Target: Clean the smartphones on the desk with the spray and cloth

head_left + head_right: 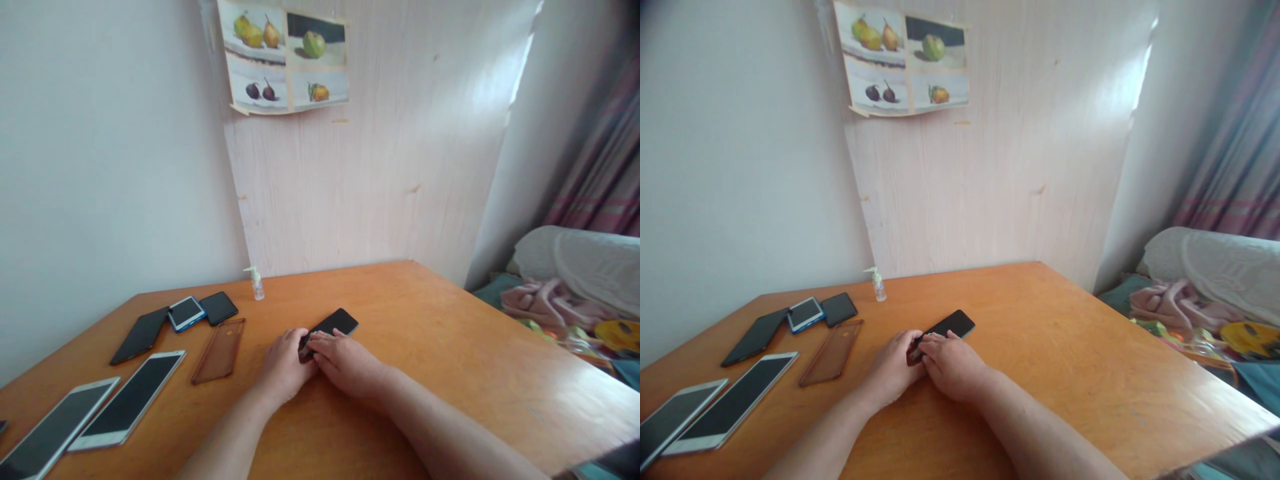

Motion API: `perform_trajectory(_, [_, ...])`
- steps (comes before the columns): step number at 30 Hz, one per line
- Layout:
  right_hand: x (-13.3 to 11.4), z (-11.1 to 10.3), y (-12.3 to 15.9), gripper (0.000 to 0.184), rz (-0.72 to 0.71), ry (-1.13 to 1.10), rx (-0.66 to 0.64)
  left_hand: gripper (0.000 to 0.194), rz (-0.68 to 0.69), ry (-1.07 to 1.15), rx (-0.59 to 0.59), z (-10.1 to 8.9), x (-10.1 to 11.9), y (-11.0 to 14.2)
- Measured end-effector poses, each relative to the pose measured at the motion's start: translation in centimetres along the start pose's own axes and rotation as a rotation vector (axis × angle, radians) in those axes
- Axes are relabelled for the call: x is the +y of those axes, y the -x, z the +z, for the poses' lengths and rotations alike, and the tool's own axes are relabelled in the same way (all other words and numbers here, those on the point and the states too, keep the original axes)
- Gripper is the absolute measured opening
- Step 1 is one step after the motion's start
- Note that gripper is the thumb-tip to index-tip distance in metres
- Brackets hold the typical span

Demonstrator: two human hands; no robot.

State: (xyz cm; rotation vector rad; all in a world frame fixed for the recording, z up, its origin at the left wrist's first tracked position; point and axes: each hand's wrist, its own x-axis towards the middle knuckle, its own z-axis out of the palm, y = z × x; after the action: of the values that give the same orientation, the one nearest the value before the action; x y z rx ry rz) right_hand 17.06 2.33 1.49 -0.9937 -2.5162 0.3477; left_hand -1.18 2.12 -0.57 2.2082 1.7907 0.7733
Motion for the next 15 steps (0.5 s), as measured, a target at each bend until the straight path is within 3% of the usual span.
perform_trajectory(2, [0.9, -0.2, -0.2, 0.034, 0.087, 0.008, 0.034, 0.047, -0.008, 0.001, 0.0, -0.1, 0.1, 0.0])
perform_trajectory(7, [5.8, -0.8, -0.3, 0.029, 0.424, 0.02, 0.203, 0.051, 0.012, 0.037, 0.026, 0.4, -0.2, 0.1])
perform_trajectory(10, [7.8, -0.9, -0.3, 0.029, 0.501, 0.001, 0.267, 0.054, 0.058, 0.078, 0.084, 0.8, -0.5, 0.0])
perform_trajectory(15, [8.6, -0.7, -0.5, 0.025, 0.53, -0.117, 0.335, 0.059, 0.11, 0.159, 0.193, 1.0, -0.4, -0.1])
